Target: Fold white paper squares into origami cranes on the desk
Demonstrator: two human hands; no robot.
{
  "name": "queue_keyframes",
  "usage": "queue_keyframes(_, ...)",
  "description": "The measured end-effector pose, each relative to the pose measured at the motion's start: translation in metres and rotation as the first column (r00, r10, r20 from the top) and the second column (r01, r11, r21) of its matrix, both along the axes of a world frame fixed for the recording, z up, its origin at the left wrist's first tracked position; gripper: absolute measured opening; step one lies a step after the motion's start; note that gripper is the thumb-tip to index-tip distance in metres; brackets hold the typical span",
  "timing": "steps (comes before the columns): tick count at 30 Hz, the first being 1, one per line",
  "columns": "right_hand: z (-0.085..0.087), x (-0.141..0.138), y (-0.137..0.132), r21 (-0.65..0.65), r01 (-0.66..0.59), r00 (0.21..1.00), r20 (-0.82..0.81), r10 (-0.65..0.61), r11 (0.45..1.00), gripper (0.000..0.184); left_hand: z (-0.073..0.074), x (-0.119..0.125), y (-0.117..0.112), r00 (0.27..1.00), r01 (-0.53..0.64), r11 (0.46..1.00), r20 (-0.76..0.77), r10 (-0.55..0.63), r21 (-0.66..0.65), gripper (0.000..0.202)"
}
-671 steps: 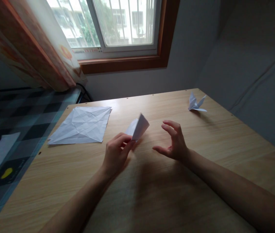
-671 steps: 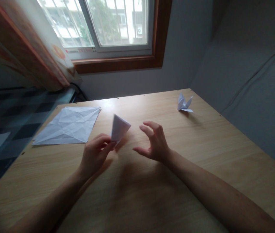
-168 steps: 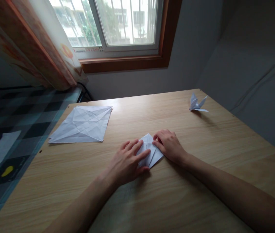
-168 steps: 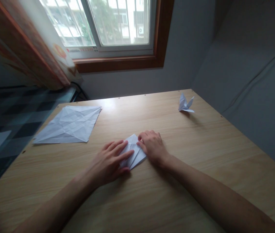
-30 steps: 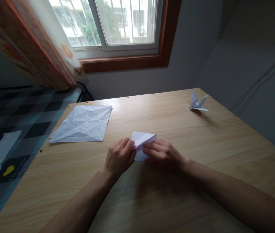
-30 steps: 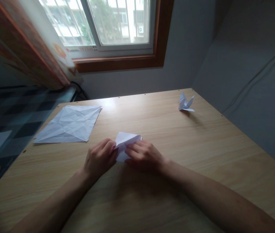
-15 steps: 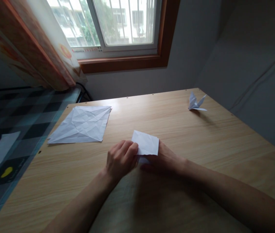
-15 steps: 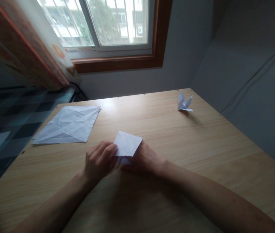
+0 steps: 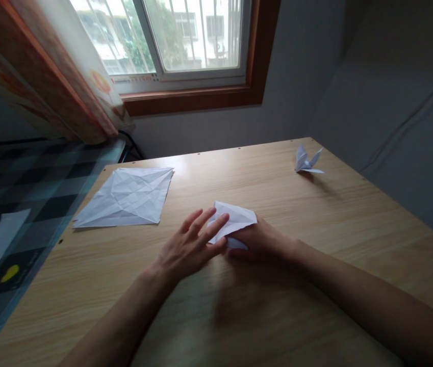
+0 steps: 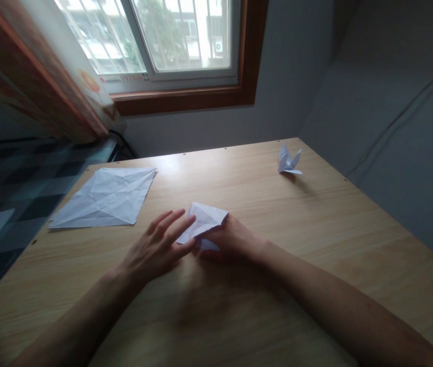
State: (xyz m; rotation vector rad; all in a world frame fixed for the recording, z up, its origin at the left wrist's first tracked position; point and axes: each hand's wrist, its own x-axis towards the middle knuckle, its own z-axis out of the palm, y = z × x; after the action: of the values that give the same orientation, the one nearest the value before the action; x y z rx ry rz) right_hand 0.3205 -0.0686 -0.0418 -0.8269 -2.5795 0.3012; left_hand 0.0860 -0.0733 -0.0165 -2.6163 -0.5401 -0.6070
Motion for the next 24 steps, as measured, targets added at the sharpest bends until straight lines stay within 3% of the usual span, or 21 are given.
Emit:
queue_keyframes(6,0.004,0.001,0.0,0.035,-0.023,0.997,0.073,0.02,0.999,0.044,-0.002,0.006,-0.002,0.993,-0.116,0.99,-0.016,0.117,0.082,0.023)
queue_keyframes(9,-0.001,0.005,0.0,0.09,-0.059,0.998,0.007,0.058,0.994,0.039,-0.003,0.006,-0.001,0.987,-0.154,0.986,-0.025,0.156,0.06,0.02)
queue_keyframes(12,-0.009,0.01,-0.001,0.147,-0.036,0.995,-0.091,0.05,0.989,0.02,-0.005,0.005,0.001,0.988,-0.147,0.989,-0.043,0.147,0.018,0.012)
queue_keyframes(18,-0.014,0.013,0.0,0.275,-0.015,0.992,-0.119,0.049,0.961,0.026,-0.01,0.004,0.003,0.995,-0.091,0.996,0.038,0.092,-0.008,0.01)
queue_keyframes(24,-0.011,0.011,-0.001,0.268,-0.033,0.986,-0.149,0.075,0.963,0.014,-0.009,0.01,-0.001,0.986,-0.078,0.997,0.151,0.077,-0.001,0.01)
